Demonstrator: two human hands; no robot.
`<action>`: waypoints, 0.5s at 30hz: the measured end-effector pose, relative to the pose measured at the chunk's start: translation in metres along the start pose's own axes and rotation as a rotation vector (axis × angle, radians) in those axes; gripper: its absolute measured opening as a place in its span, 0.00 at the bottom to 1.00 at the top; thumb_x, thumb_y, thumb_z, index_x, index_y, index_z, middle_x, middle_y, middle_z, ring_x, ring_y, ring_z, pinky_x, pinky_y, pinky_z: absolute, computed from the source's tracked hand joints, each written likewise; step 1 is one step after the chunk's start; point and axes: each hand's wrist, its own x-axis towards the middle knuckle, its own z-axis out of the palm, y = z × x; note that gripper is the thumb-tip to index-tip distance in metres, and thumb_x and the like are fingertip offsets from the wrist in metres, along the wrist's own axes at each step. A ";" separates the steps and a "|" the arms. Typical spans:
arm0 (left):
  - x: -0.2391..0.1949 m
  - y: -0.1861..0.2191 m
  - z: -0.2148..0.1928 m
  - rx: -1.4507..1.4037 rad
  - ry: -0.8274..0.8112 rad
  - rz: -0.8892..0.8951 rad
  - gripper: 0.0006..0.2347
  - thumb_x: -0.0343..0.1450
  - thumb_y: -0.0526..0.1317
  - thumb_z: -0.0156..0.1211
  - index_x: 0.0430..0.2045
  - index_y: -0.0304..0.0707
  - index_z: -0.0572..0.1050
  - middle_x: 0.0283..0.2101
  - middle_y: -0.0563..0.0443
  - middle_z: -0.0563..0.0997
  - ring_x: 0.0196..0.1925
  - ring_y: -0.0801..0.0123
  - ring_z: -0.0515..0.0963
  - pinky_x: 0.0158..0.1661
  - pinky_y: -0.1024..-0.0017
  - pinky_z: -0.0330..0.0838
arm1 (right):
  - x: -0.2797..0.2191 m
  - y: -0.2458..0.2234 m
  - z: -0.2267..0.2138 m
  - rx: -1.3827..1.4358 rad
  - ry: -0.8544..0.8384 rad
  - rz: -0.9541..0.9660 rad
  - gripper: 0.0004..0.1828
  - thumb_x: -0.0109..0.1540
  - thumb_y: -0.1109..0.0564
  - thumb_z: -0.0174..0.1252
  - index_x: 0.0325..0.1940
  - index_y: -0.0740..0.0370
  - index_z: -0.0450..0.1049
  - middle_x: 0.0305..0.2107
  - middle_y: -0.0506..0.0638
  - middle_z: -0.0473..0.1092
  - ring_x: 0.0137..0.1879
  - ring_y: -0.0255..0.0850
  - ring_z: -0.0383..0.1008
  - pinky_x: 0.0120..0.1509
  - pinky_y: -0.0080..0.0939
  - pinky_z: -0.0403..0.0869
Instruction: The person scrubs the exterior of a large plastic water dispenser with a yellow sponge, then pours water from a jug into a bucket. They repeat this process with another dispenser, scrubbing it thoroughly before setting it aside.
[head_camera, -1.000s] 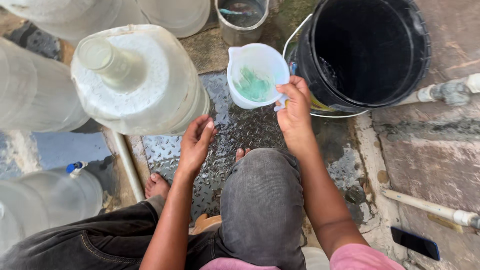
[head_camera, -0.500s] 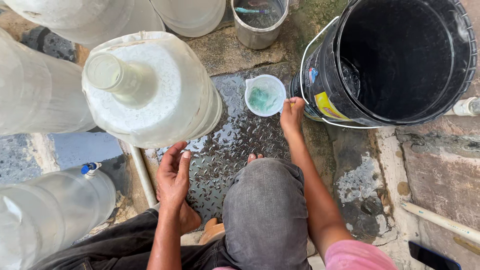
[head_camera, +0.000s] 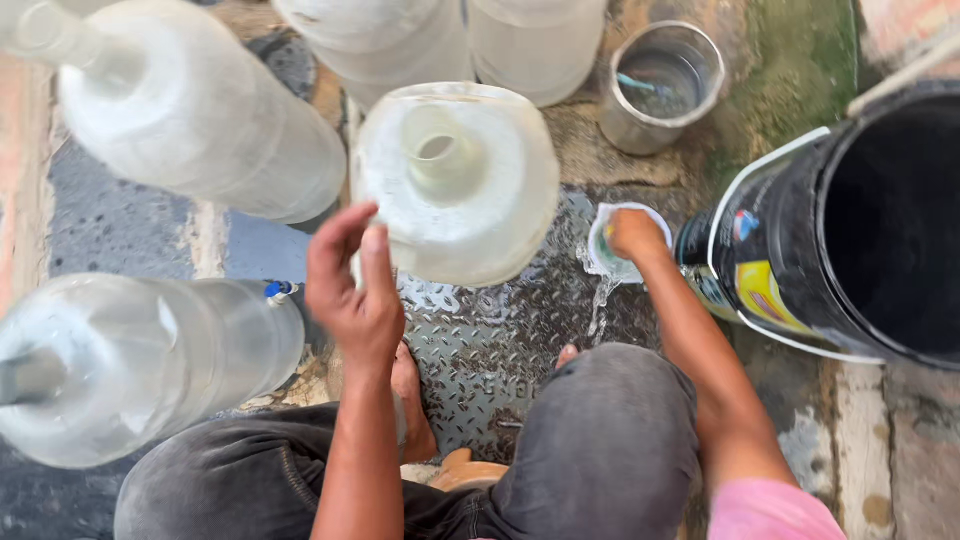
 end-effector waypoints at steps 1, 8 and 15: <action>0.021 -0.003 0.006 -0.013 -0.027 0.034 0.10 0.79 0.32 0.57 0.55 0.29 0.73 0.54 0.47 0.80 0.53 0.69 0.80 0.56 0.72 0.76 | -0.021 -0.013 -0.027 0.103 0.105 0.008 0.19 0.57 0.62 0.59 0.52 0.57 0.78 0.46 0.66 0.75 0.54 0.63 0.75 0.58 0.60 0.74; 0.089 -0.026 0.065 -0.365 -0.366 0.061 0.14 0.81 0.39 0.51 0.61 0.32 0.66 0.60 0.45 0.76 0.63 0.64 0.76 0.67 0.66 0.68 | -0.136 -0.144 -0.134 0.204 0.638 -0.979 0.29 0.71 0.54 0.48 0.75 0.70 0.59 0.69 0.65 0.60 0.75 0.63 0.57 0.77 0.63 0.52; 0.065 -0.043 0.070 -0.299 -0.285 0.019 0.12 0.82 0.41 0.50 0.55 0.32 0.69 0.53 0.43 0.79 0.58 0.62 0.79 0.61 0.68 0.71 | -0.090 -0.224 -0.199 0.202 0.386 -0.414 0.29 0.71 0.47 0.39 0.78 0.52 0.57 0.74 0.57 0.52 0.79 0.54 0.47 0.80 0.67 0.42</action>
